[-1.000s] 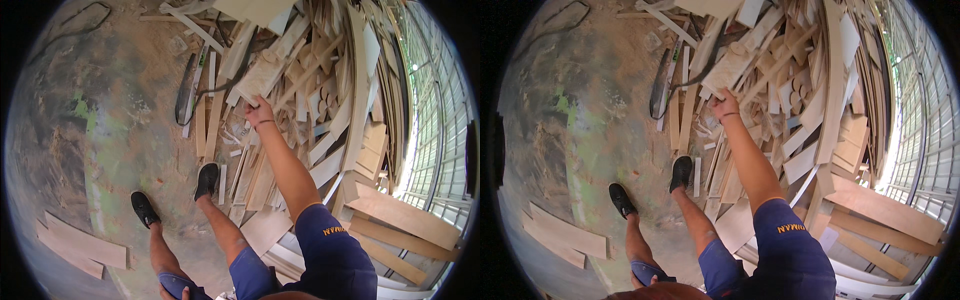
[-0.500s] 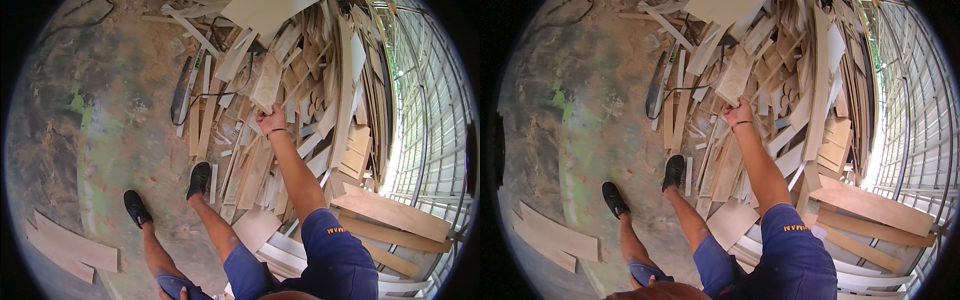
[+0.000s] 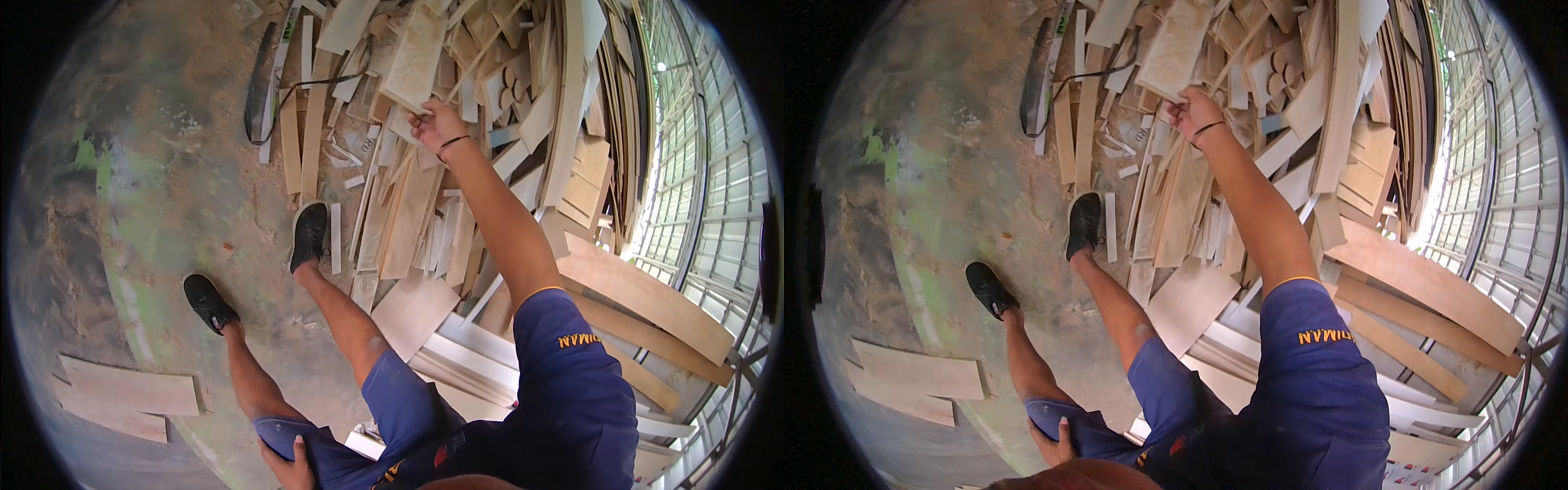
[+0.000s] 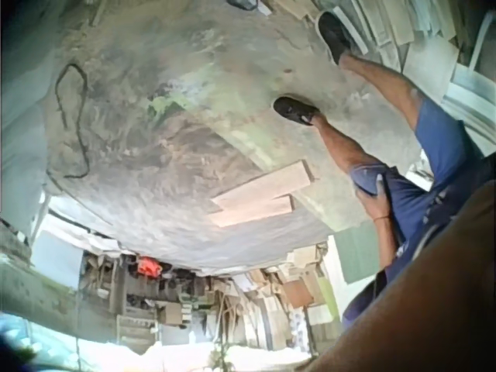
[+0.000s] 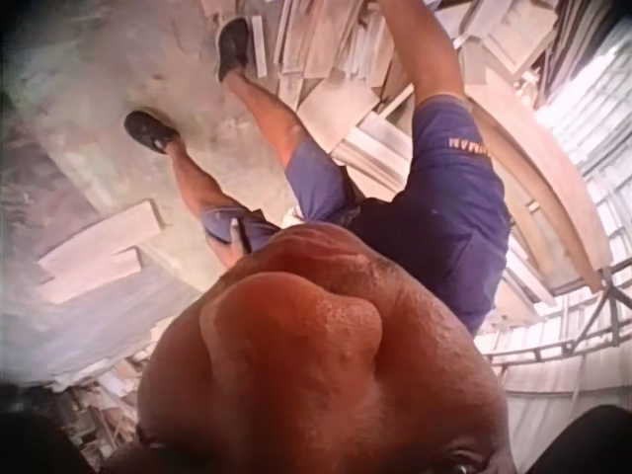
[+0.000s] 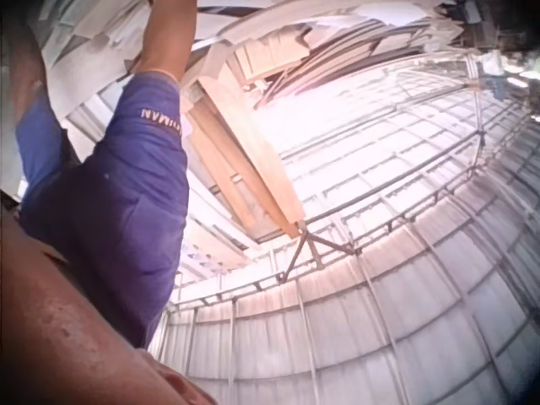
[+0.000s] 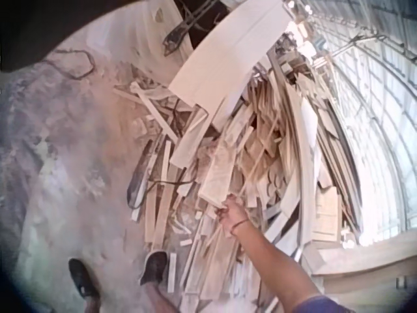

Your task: The person picks up and moves several wood boards from a pile, organizes them, and measures one with a tape measure.

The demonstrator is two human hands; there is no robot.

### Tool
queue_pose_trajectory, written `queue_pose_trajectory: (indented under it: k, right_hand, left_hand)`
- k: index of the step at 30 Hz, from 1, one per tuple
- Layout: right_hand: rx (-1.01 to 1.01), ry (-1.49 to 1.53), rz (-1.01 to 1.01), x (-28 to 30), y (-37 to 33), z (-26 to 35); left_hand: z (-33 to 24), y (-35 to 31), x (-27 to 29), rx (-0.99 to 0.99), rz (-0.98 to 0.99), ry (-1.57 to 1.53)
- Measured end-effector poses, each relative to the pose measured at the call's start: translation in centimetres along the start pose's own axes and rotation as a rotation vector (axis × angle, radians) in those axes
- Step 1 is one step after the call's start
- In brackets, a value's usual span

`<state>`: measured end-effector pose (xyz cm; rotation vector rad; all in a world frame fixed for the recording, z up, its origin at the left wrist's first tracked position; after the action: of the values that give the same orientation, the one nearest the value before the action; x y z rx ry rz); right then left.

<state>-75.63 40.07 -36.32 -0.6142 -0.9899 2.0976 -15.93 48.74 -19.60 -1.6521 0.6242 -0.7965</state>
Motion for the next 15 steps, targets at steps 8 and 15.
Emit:
queue_pose_trajectory:
  k: [8,15]
  right_hand:
    - [-0.121,-1.046,-0.131,4.8,-1.7,-1.1]
    - [0.367,-2.140,-0.600,6.3,-1.3,6.3]
  left_hand:
    - [2.0,0.8,-0.6,-0.067,-0.040,-0.063]
    - [-1.6,0.5,0.6,-0.004,0.009,0.121]
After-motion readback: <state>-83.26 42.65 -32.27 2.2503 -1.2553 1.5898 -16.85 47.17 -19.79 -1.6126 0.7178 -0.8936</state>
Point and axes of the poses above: each hand's wrist, its own y-axis towards the middle knuckle, its own x-axis out of the back of the hand, z = x × y, the point moved 3 cm from there along y, towards the middle knuckle, and after that the axes turned 12 degrees about z, right-handed, at the moved point
